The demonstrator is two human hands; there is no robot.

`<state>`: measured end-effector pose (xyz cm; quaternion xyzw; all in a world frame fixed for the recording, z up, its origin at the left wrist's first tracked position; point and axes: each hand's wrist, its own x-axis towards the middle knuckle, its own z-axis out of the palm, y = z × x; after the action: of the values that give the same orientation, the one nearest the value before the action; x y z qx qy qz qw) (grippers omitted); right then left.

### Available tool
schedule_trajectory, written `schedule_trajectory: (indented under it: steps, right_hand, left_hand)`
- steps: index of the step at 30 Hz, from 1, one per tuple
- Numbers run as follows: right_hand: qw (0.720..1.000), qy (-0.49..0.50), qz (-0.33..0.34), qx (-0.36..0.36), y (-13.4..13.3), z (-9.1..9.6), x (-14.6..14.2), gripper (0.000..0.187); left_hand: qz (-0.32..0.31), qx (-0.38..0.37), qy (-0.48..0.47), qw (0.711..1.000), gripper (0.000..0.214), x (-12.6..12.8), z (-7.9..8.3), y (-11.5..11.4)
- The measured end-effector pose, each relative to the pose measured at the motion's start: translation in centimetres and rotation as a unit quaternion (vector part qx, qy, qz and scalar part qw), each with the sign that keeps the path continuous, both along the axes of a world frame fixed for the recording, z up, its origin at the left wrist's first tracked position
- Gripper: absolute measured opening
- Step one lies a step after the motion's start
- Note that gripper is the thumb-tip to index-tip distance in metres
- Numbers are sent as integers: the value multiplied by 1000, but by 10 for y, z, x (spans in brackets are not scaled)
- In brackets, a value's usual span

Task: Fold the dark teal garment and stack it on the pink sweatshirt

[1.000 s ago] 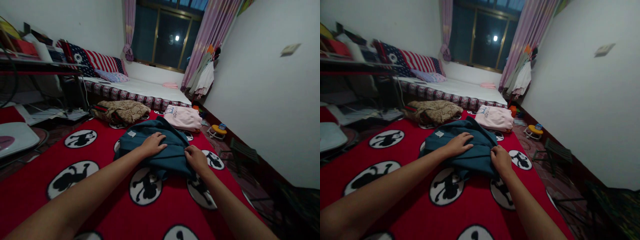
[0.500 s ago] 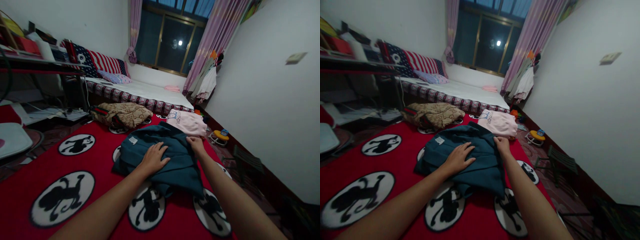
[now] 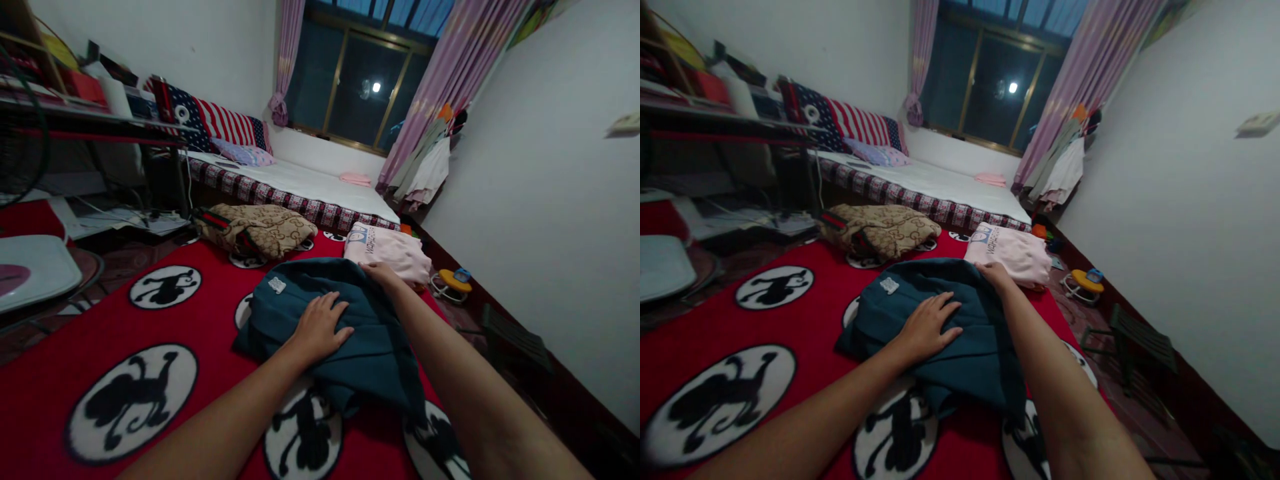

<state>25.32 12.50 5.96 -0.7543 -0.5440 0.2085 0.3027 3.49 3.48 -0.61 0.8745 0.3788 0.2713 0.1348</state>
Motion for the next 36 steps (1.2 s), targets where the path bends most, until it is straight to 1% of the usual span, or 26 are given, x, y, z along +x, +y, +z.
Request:
schedule_trajectory:
  steps: [3,5,8,9,11,14,16,18,20,22,23,25,27,28,30,32,34,36]
  right_hand:
    - [996,-63,21,61,0,-3,-22,38]
    - [983,-142,48,106,-8,-9,-36,40]
    - [936,-295,72,176,-25,-19,-48,34]
    - [924,-324,68,194,-29,-21,-50,30]
    - [918,-326,47,222,-35,-23,-51,25]
    - [915,-286,13,285,-39,-19,-50,24]
    - [908,-262,6,327,-41,-16,-52,22]
    - [900,-249,13,358,-47,-17,-58,20]
    - [894,-249,38,371,-55,-23,-64,19]
    - [891,-266,75,361,-65,-30,-69,18]
    - [891,-279,91,347,-70,-34,-70,17]
    - [890,-308,105,318,-79,-40,-71,22]
    - [890,-328,93,303,-84,-43,-72,31]
    - [890,-333,85,298,-86,-44,-72,35]
    - [891,-344,85,285,-87,-47,-73,37]
    - [891,-357,97,263,-85,-51,-75,35]
    - [893,-365,106,240,-84,-54,-78,33]
    - [897,-363,106,229,-84,-55,-81,31]
  left_hand:
    - [8,-11,-19,1000,55,-1,0,1]
    - [24,-30,-34,999,58,-1,1,4]
    - [63,-54,-43,996,63,-1,3,9]
    - [75,-56,-36,995,65,0,3,11]
    - [92,-55,-5,994,64,1,4,13]
    - [102,-35,45,993,57,3,8,12]
    - [108,-17,59,992,51,5,10,10]
    - [114,-14,54,992,46,5,12,10]
    - [132,-41,20,990,43,3,14,13]
    - [177,-72,-58,980,47,-3,15,21]
    - [206,-73,-106,970,52,-7,15,27]
    - [257,-41,-185,948,67,-18,16,39]
    - [276,-2,-205,939,77,-30,17,50]
    - [273,9,-195,942,76,-35,18,54]
    - [247,29,-159,956,62,-42,19,58]
    - [186,68,-110,974,50,-44,21,56]
    - [102,114,-47,987,54,-41,21,52]
    - [37,132,19,990,62,-37,20,47]
